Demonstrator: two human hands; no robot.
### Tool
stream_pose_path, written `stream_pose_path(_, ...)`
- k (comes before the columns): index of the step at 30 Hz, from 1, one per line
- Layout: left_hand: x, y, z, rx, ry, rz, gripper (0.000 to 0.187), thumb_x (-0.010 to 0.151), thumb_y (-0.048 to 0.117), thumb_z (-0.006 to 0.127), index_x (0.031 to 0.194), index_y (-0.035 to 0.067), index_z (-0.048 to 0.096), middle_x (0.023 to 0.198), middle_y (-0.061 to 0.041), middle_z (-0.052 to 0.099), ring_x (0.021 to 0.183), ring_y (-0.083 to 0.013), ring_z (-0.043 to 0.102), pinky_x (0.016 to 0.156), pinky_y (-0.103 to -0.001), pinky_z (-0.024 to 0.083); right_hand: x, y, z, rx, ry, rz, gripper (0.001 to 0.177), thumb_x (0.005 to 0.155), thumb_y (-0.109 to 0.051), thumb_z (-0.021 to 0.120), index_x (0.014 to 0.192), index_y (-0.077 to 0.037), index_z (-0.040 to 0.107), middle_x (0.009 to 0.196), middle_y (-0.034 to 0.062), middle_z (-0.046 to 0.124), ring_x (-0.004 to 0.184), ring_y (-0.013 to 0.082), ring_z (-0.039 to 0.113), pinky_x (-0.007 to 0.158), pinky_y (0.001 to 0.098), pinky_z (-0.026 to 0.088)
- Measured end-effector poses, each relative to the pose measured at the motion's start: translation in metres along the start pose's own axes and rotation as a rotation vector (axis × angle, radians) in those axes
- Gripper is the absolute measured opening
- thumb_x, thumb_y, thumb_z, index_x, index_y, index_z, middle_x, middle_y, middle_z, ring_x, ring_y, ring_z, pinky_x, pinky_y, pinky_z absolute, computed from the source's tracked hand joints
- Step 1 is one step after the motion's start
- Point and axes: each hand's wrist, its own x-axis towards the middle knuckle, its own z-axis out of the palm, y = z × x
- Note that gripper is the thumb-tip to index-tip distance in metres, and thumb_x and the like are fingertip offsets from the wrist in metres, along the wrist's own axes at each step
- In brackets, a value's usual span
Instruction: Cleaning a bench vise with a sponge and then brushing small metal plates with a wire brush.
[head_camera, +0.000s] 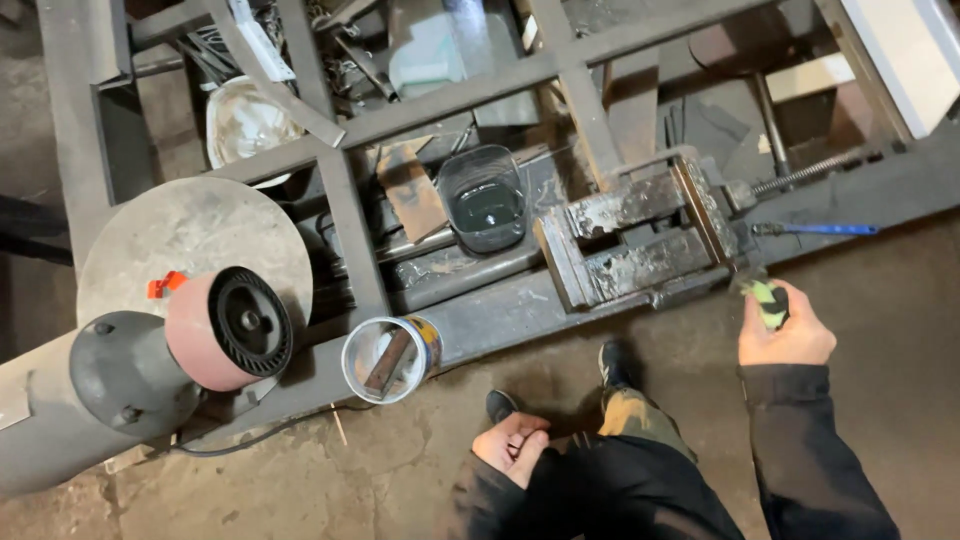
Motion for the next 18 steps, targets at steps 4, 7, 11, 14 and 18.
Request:
stream_pose_path(4, -0.012, -0.021, -0.013, 0.133, -0.022, 0.123, 0.008, 0.094, 0.003, 0.082, 0.101, 0.001, 0.086, 0.067, 0.002, 0.069, 0.052, -0.0070, 0.049, 0.050, -0.024, 0.040, 0.001, 0.021, 0.029, -0.038, -0.039, 0.096, 0.033, 0.104, -0.001, 0.087, 0.135, 0.007, 0.079, 0.108, 0.0213, 0.083, 0.089, 0.0342, 0.078, 0.081, 0.0408, 0.061)
stream_pose_path(7, -0.026, -0.012, -0.018, 0.047, -0.118, 0.081, 0.006, 0.098, -0.003, 0.078, 0.102, -0.001, 0.083, 0.069, 0.002, 0.062, 0.057, -0.0070, 0.047, 0.053, -0.024, 0.037, 0.008, 0.008, 0.055, 0.032, 0.009, 0.180, 0.033, 0.099, 0.000, 0.087, 0.129, 0.009, 0.080, 0.104, 0.0267, 0.082, 0.086, 0.0351, 0.080, 0.080, 0.0421, 0.064)
stream_pose_path(11, -0.034, -0.024, -0.027, 0.092, -0.099, 0.103, 0.011, 0.096, -0.004, 0.079, 0.104, -0.002, 0.084, 0.076, 0.000, 0.072, 0.060, -0.0068, 0.053, 0.056, -0.022, 0.042, -0.011, -0.004, 0.089, 0.068, 0.001, 0.285, 0.024, 0.098, 0.003, 0.079, 0.122, 0.003, 0.083, 0.093, 0.0224, 0.082, 0.075, 0.0304, 0.078, 0.068, 0.0415, 0.065)
stream_pose_path(14, -0.022, -0.029, -0.029, 0.086, -0.092, 0.115, 0.012, 0.095, -0.005, 0.079, 0.105, -0.002, 0.086, 0.076, 0.000, 0.073, 0.060, -0.0065, 0.053, 0.056, -0.022, 0.043, -0.032, -0.026, 0.091, 0.061, -0.067, 0.294, 0.027, 0.099, -0.007, 0.079, 0.125, -0.007, 0.083, 0.090, 0.0221, 0.081, 0.073, 0.0391, 0.074, 0.067, 0.0474, 0.061)
stream_pose_path(18, -0.014, -0.018, -0.022, 0.168, -0.165, 0.108, 0.012, 0.096, 0.000, 0.081, 0.107, 0.000, 0.086, 0.071, 0.003, 0.064, 0.059, -0.0067, 0.049, 0.055, -0.022, 0.041, -0.013, -0.016, 0.051, 0.006, -0.075, 0.162, 0.023, 0.104, -0.010, 0.084, 0.127, -0.012, 0.085, 0.081, 0.0186, 0.078, 0.059, 0.0342, 0.070, 0.055, 0.0485, 0.058)
